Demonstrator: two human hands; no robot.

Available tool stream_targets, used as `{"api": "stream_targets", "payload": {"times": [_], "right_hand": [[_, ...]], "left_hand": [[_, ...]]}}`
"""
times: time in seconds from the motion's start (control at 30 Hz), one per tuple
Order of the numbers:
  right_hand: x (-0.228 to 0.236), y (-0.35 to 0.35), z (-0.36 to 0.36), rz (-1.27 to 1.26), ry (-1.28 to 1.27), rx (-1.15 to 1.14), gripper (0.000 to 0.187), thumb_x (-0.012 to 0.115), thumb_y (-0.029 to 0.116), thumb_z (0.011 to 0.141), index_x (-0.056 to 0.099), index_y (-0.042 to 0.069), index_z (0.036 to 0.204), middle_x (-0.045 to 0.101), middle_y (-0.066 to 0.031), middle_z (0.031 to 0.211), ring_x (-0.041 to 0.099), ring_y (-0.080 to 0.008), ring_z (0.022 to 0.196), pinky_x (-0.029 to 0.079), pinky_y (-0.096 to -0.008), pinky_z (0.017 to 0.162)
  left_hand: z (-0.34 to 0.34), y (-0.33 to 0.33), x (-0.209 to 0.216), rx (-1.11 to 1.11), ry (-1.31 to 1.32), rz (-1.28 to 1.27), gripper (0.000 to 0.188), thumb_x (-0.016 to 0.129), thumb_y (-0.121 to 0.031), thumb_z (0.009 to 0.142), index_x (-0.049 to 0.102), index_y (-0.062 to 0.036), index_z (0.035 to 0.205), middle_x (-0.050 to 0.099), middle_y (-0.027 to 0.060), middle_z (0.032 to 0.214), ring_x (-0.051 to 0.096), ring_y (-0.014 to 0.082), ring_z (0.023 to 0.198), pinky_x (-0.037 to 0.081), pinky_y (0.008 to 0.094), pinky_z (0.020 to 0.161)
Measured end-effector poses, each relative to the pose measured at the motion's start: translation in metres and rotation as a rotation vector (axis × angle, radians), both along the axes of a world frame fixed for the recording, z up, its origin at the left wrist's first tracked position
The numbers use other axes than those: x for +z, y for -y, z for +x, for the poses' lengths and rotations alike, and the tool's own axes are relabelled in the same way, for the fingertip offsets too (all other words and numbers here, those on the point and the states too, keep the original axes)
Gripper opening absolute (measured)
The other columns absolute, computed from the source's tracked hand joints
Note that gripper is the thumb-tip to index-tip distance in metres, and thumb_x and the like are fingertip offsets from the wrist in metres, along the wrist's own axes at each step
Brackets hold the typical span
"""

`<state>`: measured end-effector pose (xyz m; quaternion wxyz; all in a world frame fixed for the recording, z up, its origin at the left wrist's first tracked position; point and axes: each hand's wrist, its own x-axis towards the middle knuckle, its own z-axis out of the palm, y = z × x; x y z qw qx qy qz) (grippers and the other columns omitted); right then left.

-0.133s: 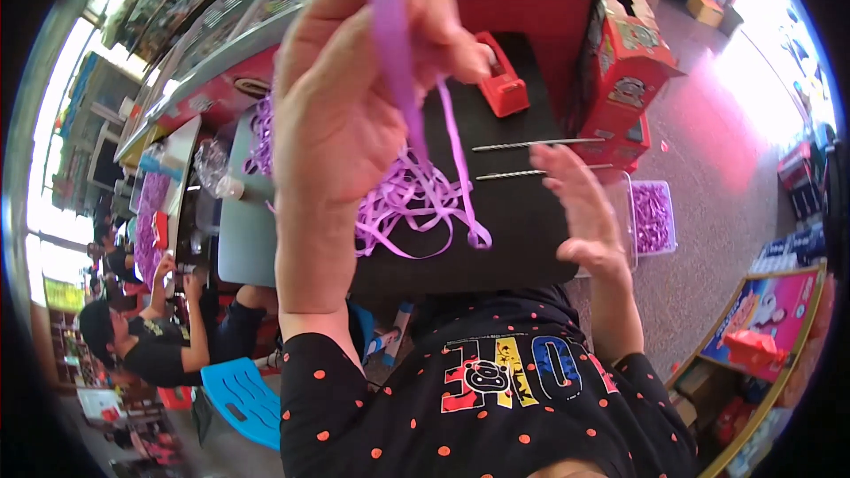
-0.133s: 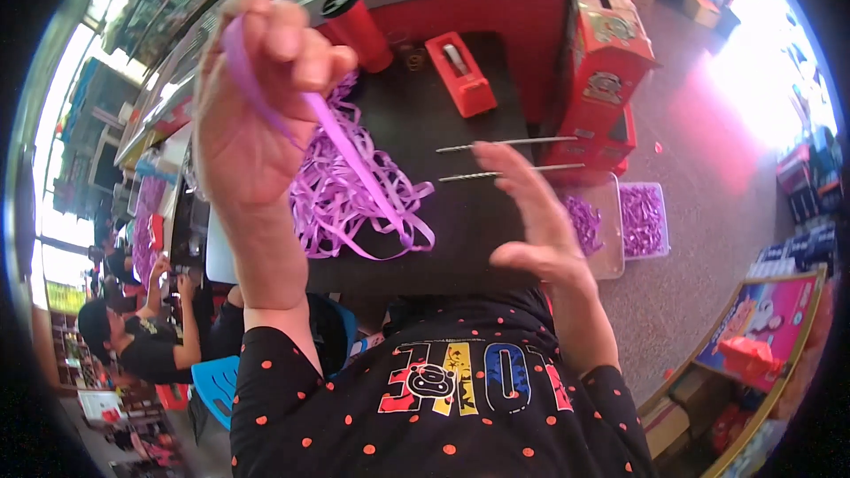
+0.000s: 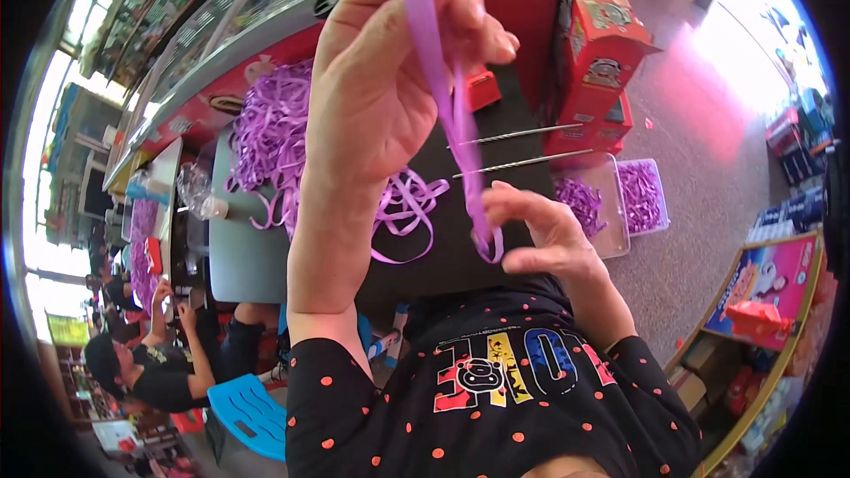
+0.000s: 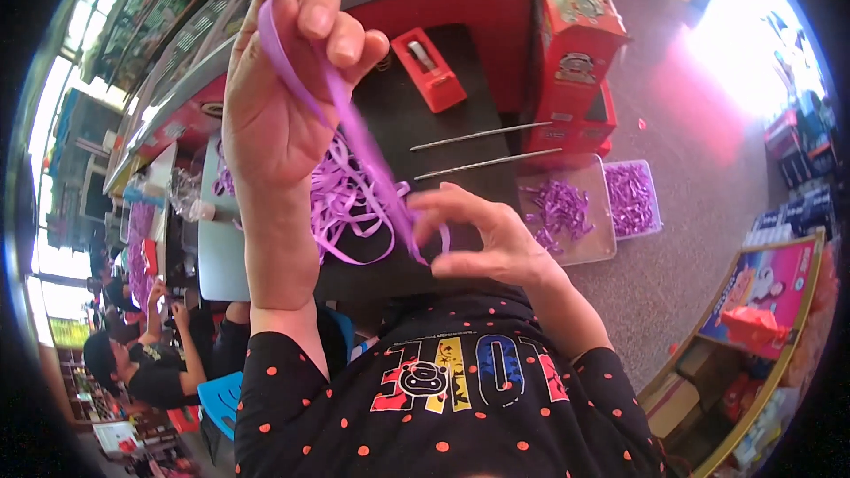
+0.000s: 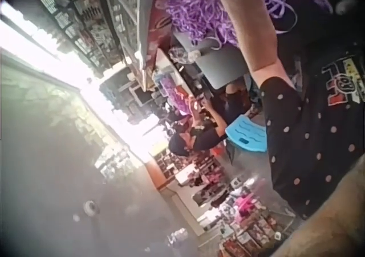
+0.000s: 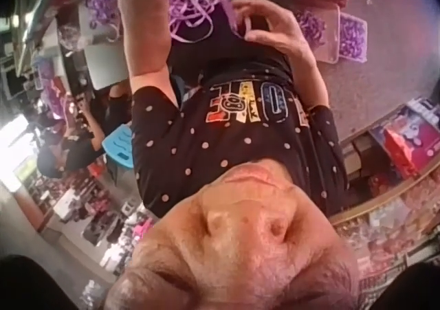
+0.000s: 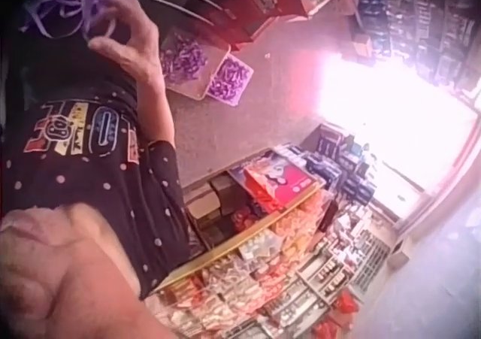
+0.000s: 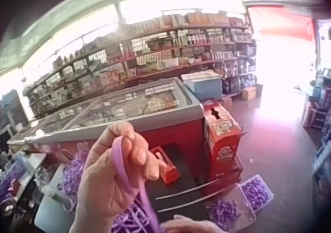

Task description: The recorder is wrapping purple ribbons around metal rods to create decorative bows and securing them with tape.

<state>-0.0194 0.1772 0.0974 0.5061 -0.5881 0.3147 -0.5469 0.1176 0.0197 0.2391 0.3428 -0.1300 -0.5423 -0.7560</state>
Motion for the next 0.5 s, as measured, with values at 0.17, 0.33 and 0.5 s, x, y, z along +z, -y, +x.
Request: {"api": "stream_targets", "payload": {"times": [0.17, 0.33, 0.5], "right_hand": [[-0.036, -0.015, -0.050, 0.034, 0.267, -0.237, 0.018, 0.062, 0.007, 0.084, 0.064, 0.001, 0.101, 0.062, -0.0125, 0.106, 0.057, -0.0167, 0.100, 0.037, -0.0328, 0.099], [-0.019, -0.002, -0.044, 0.115, 0.274, -0.223, 0.073, 0.064, 0.042, 0.082, 0.041, -0.002, 0.135, 0.054, -0.0150, 0.124, 0.054, -0.0172, 0.100, 0.038, -0.0316, 0.095], [-0.033, 0.010, -0.050, 0.349, 0.236, -0.298, 0.030, 0.058, 0.013, 0.091, 0.060, -0.001, 0.117, 0.066, -0.0038, 0.093, 0.059, -0.0091, 0.087, 0.045, -0.0241, 0.083]], "left_hand": [[-0.033, 0.037, -0.028, -0.155, -0.150, 0.204, 0.009, 0.051, -0.012, 0.096, 0.051, -0.0052, 0.102, 0.055, 0.0062, 0.087, 0.057, 0.0200, 0.085, 0.044, 0.0402, 0.096], [-0.070, 0.040, -0.040, -0.317, -0.207, 0.478, 0.008, 0.054, -0.007, 0.093, 0.053, -0.0028, 0.100, 0.055, 0.0063, 0.085, 0.055, 0.0184, 0.086, 0.041, 0.0367, 0.096], [-0.108, 0.062, -0.057, -0.321, -0.184, 0.537, 0.009, 0.053, -0.008, 0.094, 0.055, -0.0019, 0.100, 0.057, 0.0073, 0.086, 0.057, 0.0204, 0.088, 0.041, 0.0385, 0.096]]}}
